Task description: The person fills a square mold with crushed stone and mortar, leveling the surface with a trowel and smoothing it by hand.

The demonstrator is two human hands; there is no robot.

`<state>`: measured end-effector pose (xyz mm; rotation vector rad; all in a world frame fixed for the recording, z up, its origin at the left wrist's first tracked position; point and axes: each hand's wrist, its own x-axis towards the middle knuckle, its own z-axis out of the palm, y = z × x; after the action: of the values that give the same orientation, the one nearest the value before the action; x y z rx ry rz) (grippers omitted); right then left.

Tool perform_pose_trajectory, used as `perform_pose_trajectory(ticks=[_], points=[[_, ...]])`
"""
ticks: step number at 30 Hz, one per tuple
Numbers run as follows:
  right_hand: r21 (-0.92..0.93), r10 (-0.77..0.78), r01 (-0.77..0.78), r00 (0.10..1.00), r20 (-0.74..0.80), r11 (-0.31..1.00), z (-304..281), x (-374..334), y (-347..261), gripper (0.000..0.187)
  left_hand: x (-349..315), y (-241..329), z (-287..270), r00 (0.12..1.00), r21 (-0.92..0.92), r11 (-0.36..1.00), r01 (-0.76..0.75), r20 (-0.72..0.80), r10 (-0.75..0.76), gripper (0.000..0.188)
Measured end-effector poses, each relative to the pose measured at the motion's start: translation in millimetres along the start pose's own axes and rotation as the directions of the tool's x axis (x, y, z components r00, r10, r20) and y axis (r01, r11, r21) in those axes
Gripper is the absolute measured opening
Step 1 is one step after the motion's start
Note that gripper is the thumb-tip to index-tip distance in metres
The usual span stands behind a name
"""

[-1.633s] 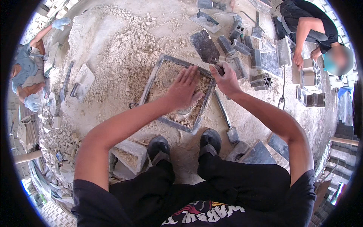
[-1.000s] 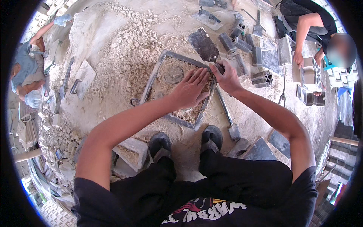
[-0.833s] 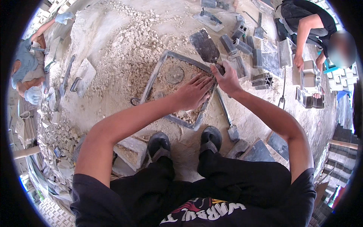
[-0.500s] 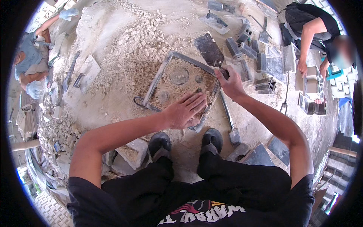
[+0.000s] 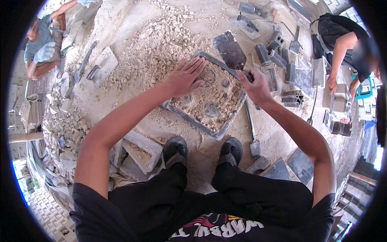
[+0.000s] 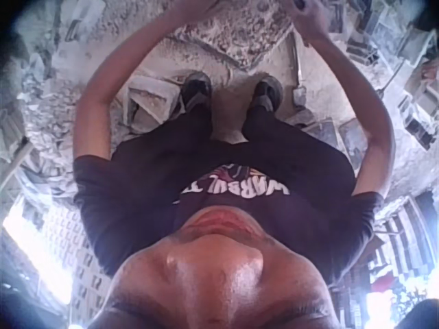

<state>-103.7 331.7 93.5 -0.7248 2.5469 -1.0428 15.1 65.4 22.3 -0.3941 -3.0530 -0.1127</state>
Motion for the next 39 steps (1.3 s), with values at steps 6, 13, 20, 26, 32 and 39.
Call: perform_pose_trajectory(ticks=[6, 13, 20, 26, 32, 39], points=[[-0.063, -0.073, 0.071, 0.997, -0.024, 0.995, 0.7, 3.7, -4.3, 0.054, 9.1, 19.5, 3.5, 0.994, -0.04, 0.995, 0.089, -0.06, -0.092, 0.075], [-0.026, -0.058, 0.057, 0.997, -0.043, 0.998, 3.4, 3.0, -0.7, 0.049, 13.4, 54.4, 6.5, 0.983, -0.093, 0.985, -0.147, -0.123, 0.135, 0.074], [-0.03, -0.035, 0.034, 0.999, -0.017, 0.999, 1.4, 0.8, 2.0, 0.047, 16.2, 74.6, 10.3, 0.97, -0.172, 0.967, -0.188, -0.188, 0.155, 0.076], [-0.051, -0.037, 0.035, 0.999, -0.033, 0.998, 4.0, 0.7, 7.7, 0.047, -9.3, 128.0, -1.0, 0.956, -0.255, 0.922, -0.29, -0.129, 0.265, 0.075], [-0.075, -0.085, 0.084, 0.996, -0.007, 0.994, 5.6, 0.2, 2.4, 0.044, -12.7, 118.1, 5.9, 0.923, -0.193, 0.905, -0.379, -0.148, 0.355, 0.062], [-0.089, -0.12, 0.12, 0.993, -0.002, 0.989, 2.5, -3.7, 12.3, 0.043, 8.3, 103.6, 2.2, 0.904, -0.381, 0.823, -0.423, -0.237, 0.355, 0.032]])
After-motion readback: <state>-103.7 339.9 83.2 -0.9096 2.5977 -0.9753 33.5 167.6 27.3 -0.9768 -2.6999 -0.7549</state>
